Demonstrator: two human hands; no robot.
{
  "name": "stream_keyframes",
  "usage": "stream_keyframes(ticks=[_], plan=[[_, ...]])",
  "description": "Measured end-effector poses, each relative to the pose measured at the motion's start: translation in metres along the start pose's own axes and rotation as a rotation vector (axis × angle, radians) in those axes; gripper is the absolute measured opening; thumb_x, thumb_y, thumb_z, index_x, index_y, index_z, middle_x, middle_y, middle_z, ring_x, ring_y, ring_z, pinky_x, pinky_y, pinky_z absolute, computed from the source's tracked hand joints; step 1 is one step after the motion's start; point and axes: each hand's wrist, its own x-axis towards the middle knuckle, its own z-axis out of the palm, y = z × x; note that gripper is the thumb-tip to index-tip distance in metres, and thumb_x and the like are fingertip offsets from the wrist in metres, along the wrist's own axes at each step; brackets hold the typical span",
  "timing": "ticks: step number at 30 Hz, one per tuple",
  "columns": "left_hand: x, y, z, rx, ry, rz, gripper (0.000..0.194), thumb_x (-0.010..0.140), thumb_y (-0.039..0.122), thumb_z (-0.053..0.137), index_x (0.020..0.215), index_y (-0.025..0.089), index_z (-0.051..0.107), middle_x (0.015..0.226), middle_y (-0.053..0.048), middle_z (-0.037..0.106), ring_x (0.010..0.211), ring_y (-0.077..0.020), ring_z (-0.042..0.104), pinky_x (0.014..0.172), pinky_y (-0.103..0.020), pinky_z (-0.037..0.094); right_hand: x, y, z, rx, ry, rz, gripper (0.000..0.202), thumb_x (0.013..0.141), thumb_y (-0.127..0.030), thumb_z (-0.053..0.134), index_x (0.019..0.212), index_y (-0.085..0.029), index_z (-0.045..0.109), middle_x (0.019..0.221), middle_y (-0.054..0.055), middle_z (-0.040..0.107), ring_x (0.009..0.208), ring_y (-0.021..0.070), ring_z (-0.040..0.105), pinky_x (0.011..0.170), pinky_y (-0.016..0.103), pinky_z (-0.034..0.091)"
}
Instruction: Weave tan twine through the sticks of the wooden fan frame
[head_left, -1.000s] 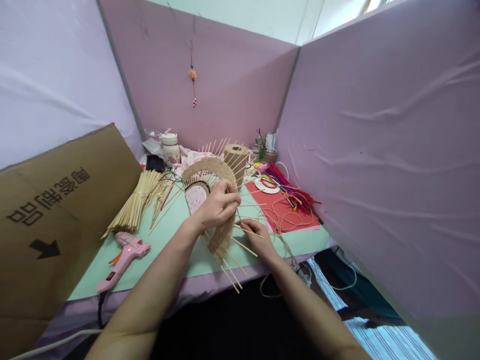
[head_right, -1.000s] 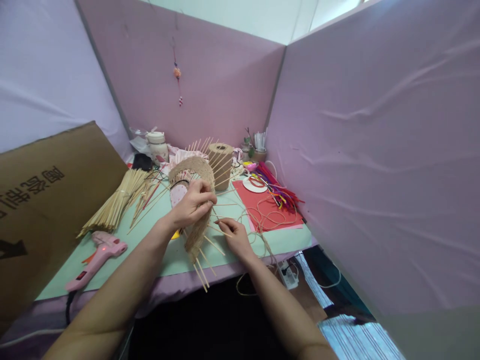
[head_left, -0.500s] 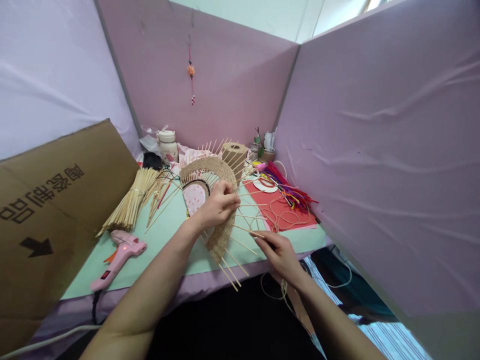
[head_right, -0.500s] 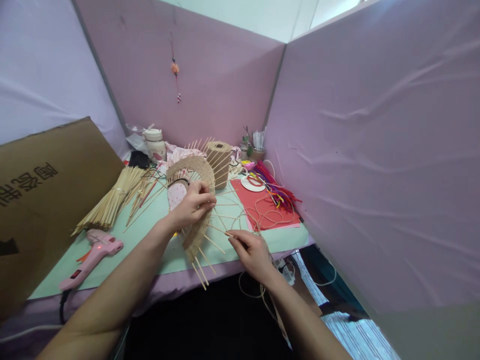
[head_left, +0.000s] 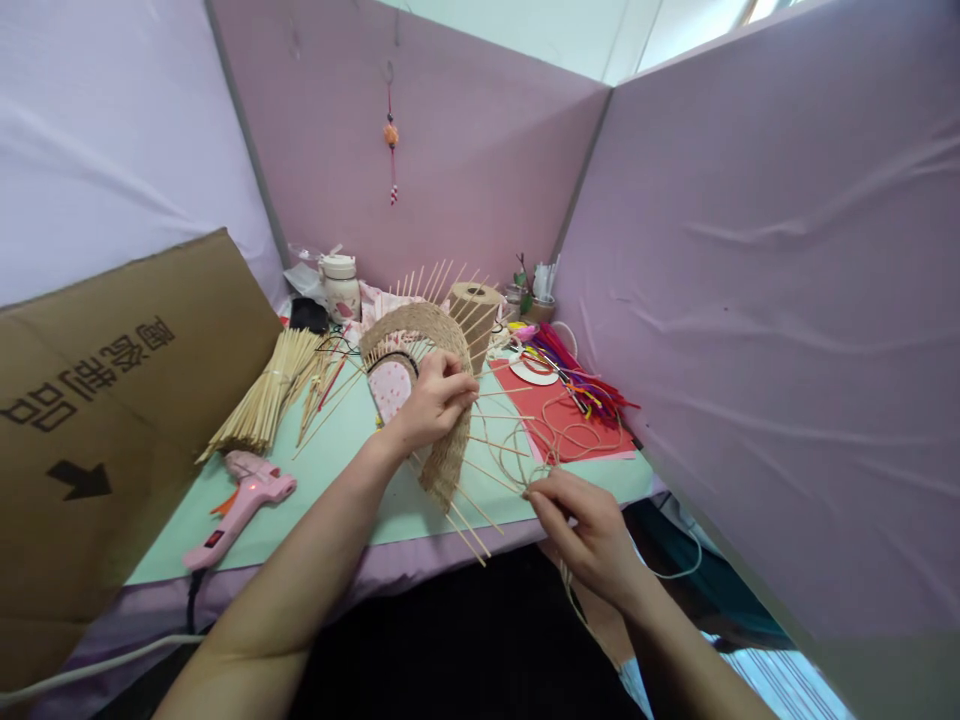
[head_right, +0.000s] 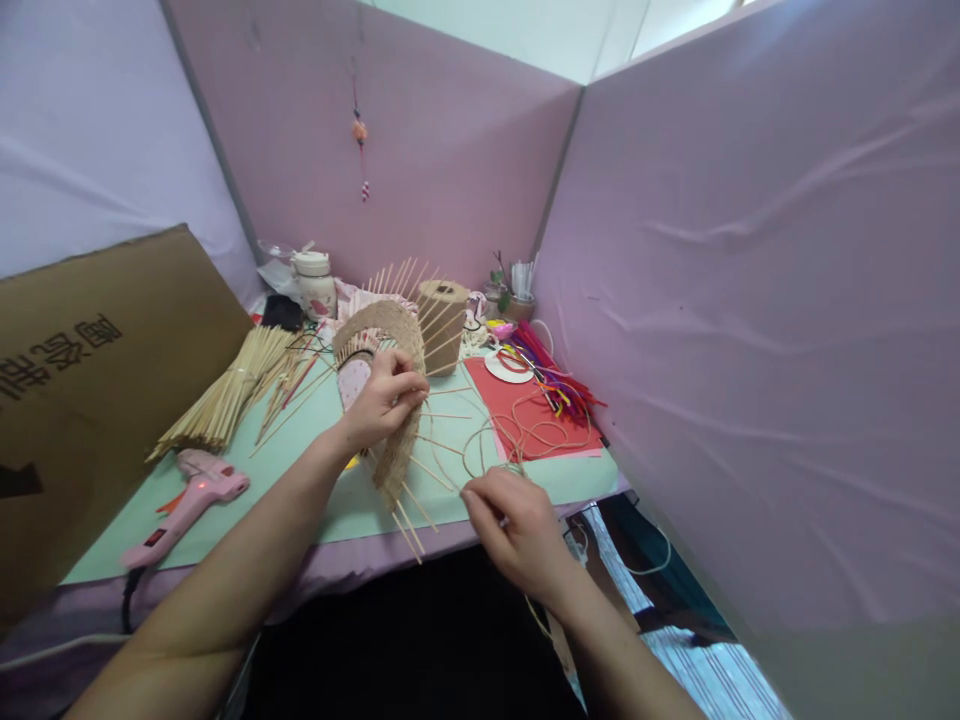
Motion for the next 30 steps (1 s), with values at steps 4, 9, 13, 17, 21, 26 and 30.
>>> stream_keyframes(ticks=[4, 9, 13, 17, 21, 26, 30], plan=[[0.006, 0.006, -0.013, -0.053, 0.124, -0.015, 0.014, 0.089, 0.025, 0.053, 0.082, 0.020, 0.063, 0.092, -0.004, 0.042, 0.093, -0.0195, 0.046, 0.092, -0.039, 0.041, 0.015, 0.023, 0.024, 0.232, 0.052, 0.293, 0.026, 0.088, -0.039, 0.057, 0.073, -0.019, 0.064, 0.066, 0.001, 0.059, 0.061, 0.0143, 0.051, 0.059, 0.025, 0.039], [0.018, 0.019, -0.026, -0.031, 0.259, -0.025, 0.014, 0.090, 0.025, 0.053, 0.080, 0.020, 0.062, 0.090, -0.004, 0.040, 0.094, -0.0200, 0.045, 0.093, -0.039, 0.042, 0.048, 0.021, 0.066, 0.562, -0.156, 0.346, 0.033, 0.085, -0.046, 0.058, 0.068, -0.018, 0.064, 0.064, 0.000, 0.054, 0.062, 0.0132, 0.046, 0.058, 0.024, 0.036], [0.026, 0.022, -0.029, -0.043, 0.322, -0.015, 0.015, 0.091, 0.026, 0.053, 0.080, 0.020, 0.061, 0.090, -0.004, 0.041, 0.095, -0.0202, 0.045, 0.093, -0.040, 0.042, 0.058, 0.023, 0.083, 0.612, -0.009, 0.294, 0.029, 0.087, -0.045, 0.057, 0.089, -0.019, 0.070, 0.073, 0.002, 0.059, 0.066, 0.0147, 0.051, 0.061, 0.025, 0.042], [0.031, 0.017, -0.021, -0.043, 0.444, -0.040, 0.014, 0.090, 0.026, 0.055, 0.079, 0.020, 0.060, 0.090, -0.004, 0.042, 0.094, -0.0199, 0.046, 0.091, -0.038, 0.044, 0.038, 0.043, 0.090, 0.446, 0.223, 0.162, 0.042, 0.091, -0.035, 0.054, 0.131, -0.022, 0.057, 0.084, 0.003, 0.064, 0.070, 0.0144, 0.057, 0.070, 0.027, 0.049], [0.034, 0.014, -0.008, -0.028, 0.496, -0.057, 0.012, 0.089, 0.025, 0.057, 0.079, 0.020, 0.061, 0.091, -0.004, 0.043, 0.093, -0.0185, 0.048, 0.089, -0.035, 0.044, 0.024, 0.059, 0.095, 0.330, 0.319, 0.047, 0.045, 0.087, -0.031, 0.061, 0.131, -0.020, 0.059, 0.082, 0.004, 0.068, 0.069, 0.0148, 0.062, 0.066, 0.026, 0.053], [0.034, 0.012, -0.010, -0.014, 0.514, -0.042, 0.014, 0.090, 0.028, 0.057, 0.080, 0.020, 0.063, 0.092, -0.004, 0.042, 0.094, -0.0187, 0.048, 0.091, -0.036, 0.043, 0.035, 0.056, 0.098, 0.347, 0.479, -0.047, 0.026, 0.090, -0.027, 0.060, 0.111, -0.021, 0.072, 0.108, 0.010, 0.074, 0.099, 0.0227, 0.070, 0.087, 0.037, 0.057], [0.028, 0.009, -0.018, 0.004, 0.449, -0.011, 0.017, 0.094, 0.030, 0.053, 0.093, 0.022, 0.068, 0.096, -0.005, 0.045, 0.098, -0.0185, 0.049, 0.093, -0.035, 0.044, 0.041, 0.050, 0.099, 0.333, 0.540, -0.064, 0.024, 0.090, -0.025, 0.059, 0.109, -0.021, 0.073, 0.103, 0.009, 0.076, 0.095, 0.0224, 0.072, 0.086, 0.037, 0.059]])
